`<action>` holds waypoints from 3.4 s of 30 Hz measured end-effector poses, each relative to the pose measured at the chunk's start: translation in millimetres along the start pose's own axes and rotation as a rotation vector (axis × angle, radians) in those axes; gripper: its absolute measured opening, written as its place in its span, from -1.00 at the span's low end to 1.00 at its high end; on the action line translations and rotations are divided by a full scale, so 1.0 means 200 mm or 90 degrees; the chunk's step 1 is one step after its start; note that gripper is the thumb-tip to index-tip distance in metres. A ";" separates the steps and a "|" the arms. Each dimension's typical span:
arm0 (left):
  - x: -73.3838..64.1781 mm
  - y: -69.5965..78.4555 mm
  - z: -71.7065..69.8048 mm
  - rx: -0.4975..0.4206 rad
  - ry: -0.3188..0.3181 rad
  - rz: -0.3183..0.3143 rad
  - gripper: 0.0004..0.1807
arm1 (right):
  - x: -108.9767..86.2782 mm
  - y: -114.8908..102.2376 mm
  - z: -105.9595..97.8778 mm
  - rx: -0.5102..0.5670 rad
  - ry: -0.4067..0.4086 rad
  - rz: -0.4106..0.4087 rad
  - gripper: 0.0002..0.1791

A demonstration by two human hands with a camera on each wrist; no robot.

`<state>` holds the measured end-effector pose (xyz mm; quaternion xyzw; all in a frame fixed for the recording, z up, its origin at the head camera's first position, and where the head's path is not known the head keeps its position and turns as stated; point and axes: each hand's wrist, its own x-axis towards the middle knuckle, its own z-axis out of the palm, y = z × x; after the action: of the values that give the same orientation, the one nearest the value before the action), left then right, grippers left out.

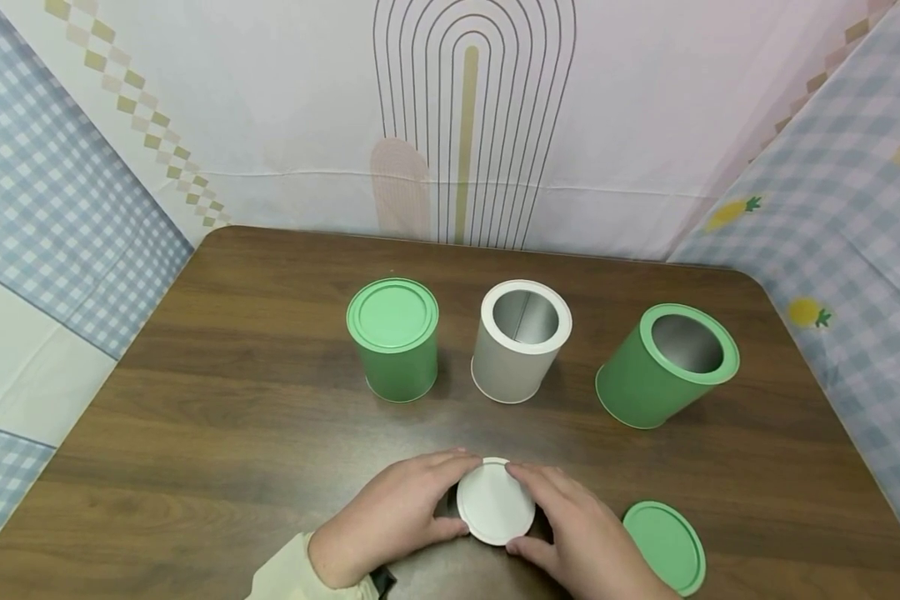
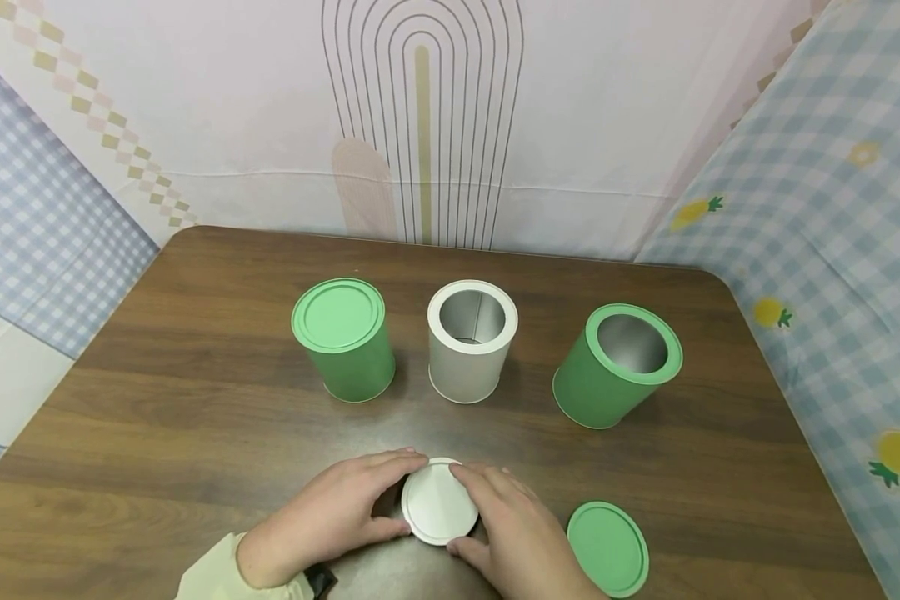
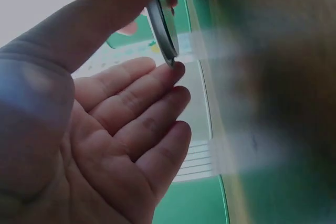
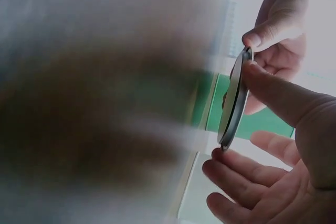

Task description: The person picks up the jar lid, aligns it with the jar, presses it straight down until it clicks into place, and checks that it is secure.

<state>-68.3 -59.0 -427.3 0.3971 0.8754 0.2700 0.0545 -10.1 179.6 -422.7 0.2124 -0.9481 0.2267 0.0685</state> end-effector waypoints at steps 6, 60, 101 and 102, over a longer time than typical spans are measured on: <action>0.00 0.00 -0.01 0.000 0.016 0.009 -0.36 | 0.00 0.01 0.00 0.001 0.014 -0.009 -0.12; 0.05 0.02 -0.13 0.048 0.119 0.068 -0.26 | 0.09 0.02 -0.15 -0.017 0.110 -0.069 -0.09; 0.11 0.03 -0.19 0.023 0.277 0.100 -0.25 | 0.15 0.03 -0.21 0.088 0.283 -0.079 -0.33; 0.11 0.03 -0.19 0.024 0.285 0.101 -0.24 | 0.15 0.03 -0.21 0.084 0.286 -0.075 -0.34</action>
<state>-90.3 -56.2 -389.9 0.3961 0.8366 0.3384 -0.1694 -39.0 191.5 -381.3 0.2160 -0.8781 0.3252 0.2766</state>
